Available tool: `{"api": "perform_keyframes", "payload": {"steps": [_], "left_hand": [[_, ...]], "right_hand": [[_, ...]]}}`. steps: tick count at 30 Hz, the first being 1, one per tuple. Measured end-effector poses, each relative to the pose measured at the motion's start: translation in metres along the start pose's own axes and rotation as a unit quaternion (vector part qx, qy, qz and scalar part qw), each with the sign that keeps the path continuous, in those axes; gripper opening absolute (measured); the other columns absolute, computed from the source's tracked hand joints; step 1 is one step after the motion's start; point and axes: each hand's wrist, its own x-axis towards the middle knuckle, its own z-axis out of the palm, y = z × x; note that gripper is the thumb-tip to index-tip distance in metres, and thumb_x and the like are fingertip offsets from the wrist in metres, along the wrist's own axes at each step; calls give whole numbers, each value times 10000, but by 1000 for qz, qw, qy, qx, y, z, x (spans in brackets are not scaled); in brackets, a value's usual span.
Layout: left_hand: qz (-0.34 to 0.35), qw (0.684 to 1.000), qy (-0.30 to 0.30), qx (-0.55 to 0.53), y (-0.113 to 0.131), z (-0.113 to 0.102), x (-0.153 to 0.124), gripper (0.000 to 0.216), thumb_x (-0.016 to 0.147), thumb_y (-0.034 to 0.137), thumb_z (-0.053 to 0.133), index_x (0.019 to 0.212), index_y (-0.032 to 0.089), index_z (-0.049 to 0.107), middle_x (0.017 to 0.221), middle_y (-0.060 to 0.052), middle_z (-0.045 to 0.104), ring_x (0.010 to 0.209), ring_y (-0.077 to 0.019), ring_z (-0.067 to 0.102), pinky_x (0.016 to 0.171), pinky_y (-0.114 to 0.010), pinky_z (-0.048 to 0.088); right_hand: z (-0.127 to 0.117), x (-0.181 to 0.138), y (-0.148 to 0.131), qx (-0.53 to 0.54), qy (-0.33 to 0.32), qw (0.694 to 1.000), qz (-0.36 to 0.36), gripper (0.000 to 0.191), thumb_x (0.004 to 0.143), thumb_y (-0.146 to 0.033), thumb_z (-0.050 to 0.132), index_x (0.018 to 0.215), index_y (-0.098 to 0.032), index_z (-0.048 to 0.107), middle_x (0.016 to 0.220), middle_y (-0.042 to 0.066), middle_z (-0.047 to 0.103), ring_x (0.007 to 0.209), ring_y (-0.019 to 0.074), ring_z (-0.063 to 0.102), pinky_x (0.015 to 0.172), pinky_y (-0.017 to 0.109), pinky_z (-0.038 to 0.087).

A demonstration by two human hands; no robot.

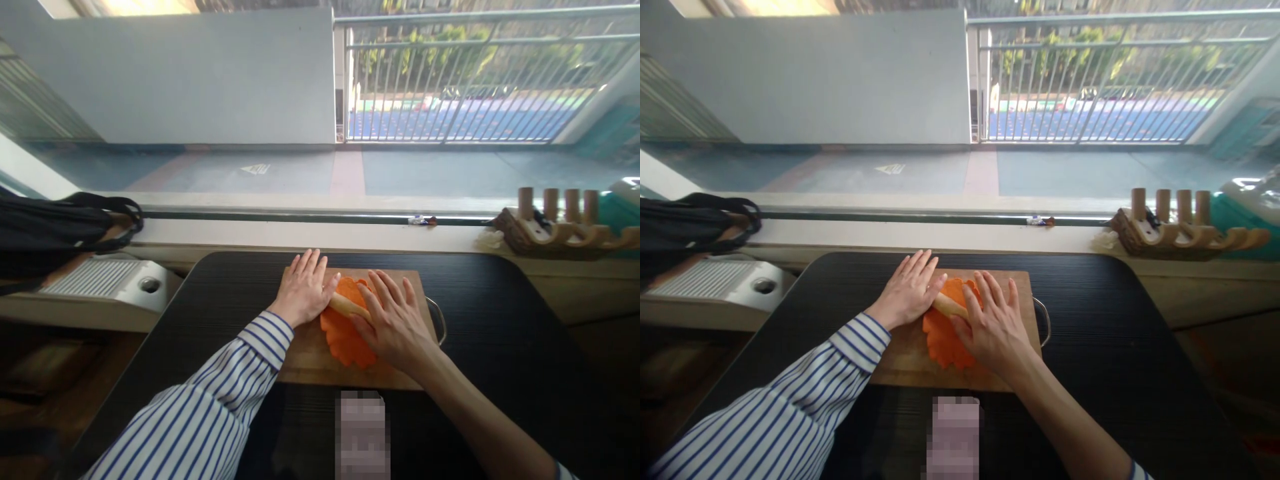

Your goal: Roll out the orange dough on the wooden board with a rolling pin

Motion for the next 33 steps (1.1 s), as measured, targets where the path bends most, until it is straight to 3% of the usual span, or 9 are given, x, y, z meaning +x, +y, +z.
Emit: {"api": "perform_keyframes", "payload": {"steps": [12,15,21,24,33], "left_hand": [[5,1000,-2,-9,12,1,37,574,960,440,232,1385,122,449,1461,-136,423,1379,-259,331,1147,-462,209],[10,1000,-2,-4,7,0,22,587,963,430,221,1354,79,481,1446,-160,435,1375,-265,338,1145,-457,226],[15,1000,10,14,-8,-4,-41,633,972,437,185,1371,12,433,1458,-191,398,1384,-272,321,1145,-456,247],[12,1000,13,20,-9,-7,-52,640,973,446,183,1374,12,429,1469,-193,377,1390,-284,306,1137,-468,264],[-2,1000,-4,22,3,0,12,630,968,426,197,1385,2,408,1479,-188,366,1398,-268,290,1157,-444,218]], "right_hand": [[-2,11,9,-2,-26,998,65,476,971,-458,296,1318,-201,496,1479,157,374,1390,312,260,1074,627,199],[-3,7,0,8,-38,998,47,518,960,-490,315,1355,-188,461,1484,163,363,1398,323,237,1073,661,172],[-1,-11,-22,44,-41,997,-45,589,937,-557,351,1412,-212,392,1509,142,328,1422,295,188,1113,623,134],[1,-16,-22,45,-28,996,-71,596,930,-551,382,1415,-205,391,1512,154,316,1423,299,183,1123,615,100],[1,4,-2,15,-34,999,5,563,958,-506,316,1376,-151,440,1492,179,345,1410,311,213,1106,644,89]]}}
